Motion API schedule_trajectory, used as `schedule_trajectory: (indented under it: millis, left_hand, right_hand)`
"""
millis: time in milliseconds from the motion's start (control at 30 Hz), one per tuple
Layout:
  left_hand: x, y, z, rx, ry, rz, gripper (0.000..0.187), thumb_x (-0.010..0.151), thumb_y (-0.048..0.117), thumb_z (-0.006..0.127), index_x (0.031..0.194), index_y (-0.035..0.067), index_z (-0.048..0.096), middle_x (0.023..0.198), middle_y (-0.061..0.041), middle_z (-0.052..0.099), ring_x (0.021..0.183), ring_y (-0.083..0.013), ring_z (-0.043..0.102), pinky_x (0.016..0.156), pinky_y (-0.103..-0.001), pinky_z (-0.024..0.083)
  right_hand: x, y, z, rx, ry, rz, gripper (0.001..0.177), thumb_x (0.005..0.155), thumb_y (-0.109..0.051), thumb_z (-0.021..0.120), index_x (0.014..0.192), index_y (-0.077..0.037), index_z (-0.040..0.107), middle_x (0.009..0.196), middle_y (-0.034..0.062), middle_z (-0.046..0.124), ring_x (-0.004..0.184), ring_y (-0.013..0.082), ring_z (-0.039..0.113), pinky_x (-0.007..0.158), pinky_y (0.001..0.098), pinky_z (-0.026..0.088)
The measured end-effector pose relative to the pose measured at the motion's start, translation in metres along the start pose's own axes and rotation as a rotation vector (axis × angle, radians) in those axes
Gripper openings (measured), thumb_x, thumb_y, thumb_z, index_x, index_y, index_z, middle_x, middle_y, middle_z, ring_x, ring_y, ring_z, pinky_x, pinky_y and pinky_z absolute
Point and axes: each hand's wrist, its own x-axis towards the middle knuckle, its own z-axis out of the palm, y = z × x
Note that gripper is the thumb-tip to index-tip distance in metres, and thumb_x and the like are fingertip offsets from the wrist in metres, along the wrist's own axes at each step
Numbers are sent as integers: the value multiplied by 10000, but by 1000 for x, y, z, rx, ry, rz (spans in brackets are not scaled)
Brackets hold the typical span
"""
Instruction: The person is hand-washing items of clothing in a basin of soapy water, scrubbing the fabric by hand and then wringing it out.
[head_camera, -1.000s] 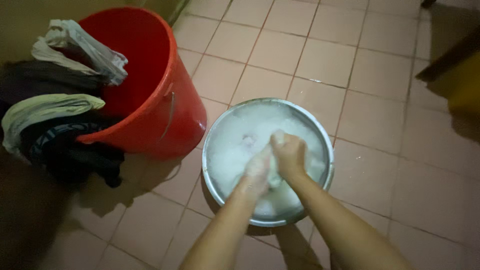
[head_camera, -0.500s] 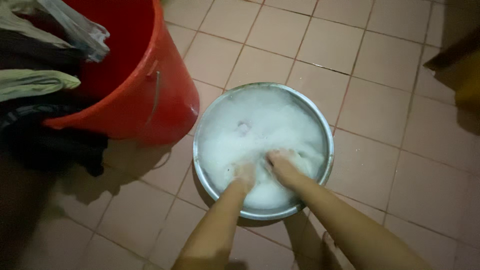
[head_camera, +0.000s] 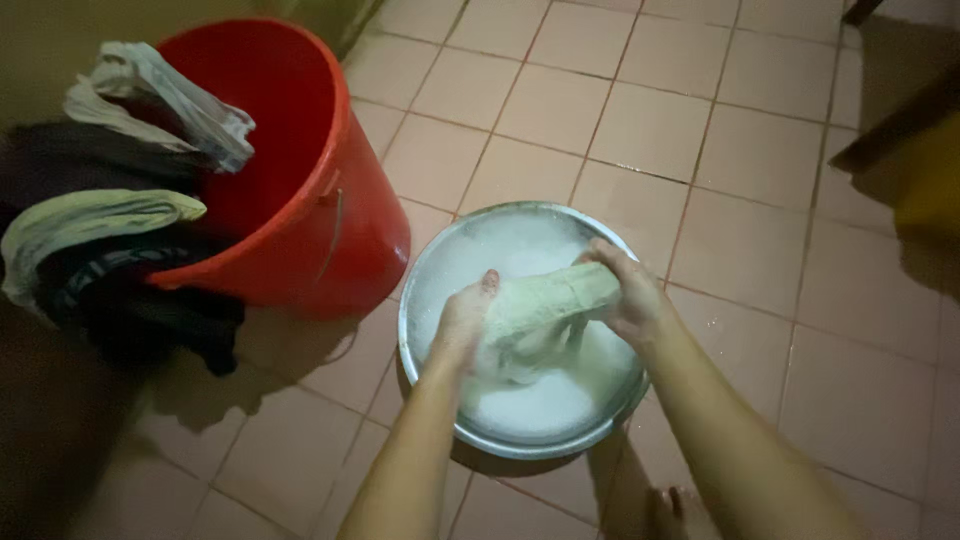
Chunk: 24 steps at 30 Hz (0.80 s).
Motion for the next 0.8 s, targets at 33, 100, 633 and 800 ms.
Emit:
schedule_trajectory:
  millis: [33, 100, 633, 800]
  left_hand:
    - [2, -1, 5, 2, 40, 29, 467, 869, 440, 499, 1034, 24, 632, 882, -104, 653, 793, -212, 593, 747, -342, 472]
    - [4, -11, 20, -72, 51, 73, 446, 883, 428, 491, 1035, 33, 629, 891, -97, 652, 799, -207, 595, 747, -339, 474]
    - [20, -76, 40, -851, -316, -262, 323, 926, 333, 454, 1050, 67, 589, 939, -72, 641, 841, -188, 603, 752, -325, 493]
    - [33, -76, 34, -658, -269, -184, 321, 922, 329, 453, 1062, 68, 579, 946, -74, 635, 850, -190, 597, 761, -332, 488]
  right_hand:
    - [2, 1, 3, 44, 16, -16, 281, 871, -333, 528, 797, -70, 592, 691, 74, 603, 625, 198, 588, 562, 343, 490]
    - [10, 36, 29, -942, -130, -416, 175, 845, -256, 537, 800, -116, 631, 721, 91, 619, 651, 235, 606, 576, 377, 484]
    - [28, 103, 43, -1412, 385, -359, 364, 836, -262, 472, 630, 4, 612, 619, 225, 581, 541, 325, 597, 553, 444, 492]
    - [13, 117, 54, -1267, 353, -330, 385, 825, -304, 534, 620, 5, 635, 569, 246, 542, 497, 362, 558, 540, 438, 477]
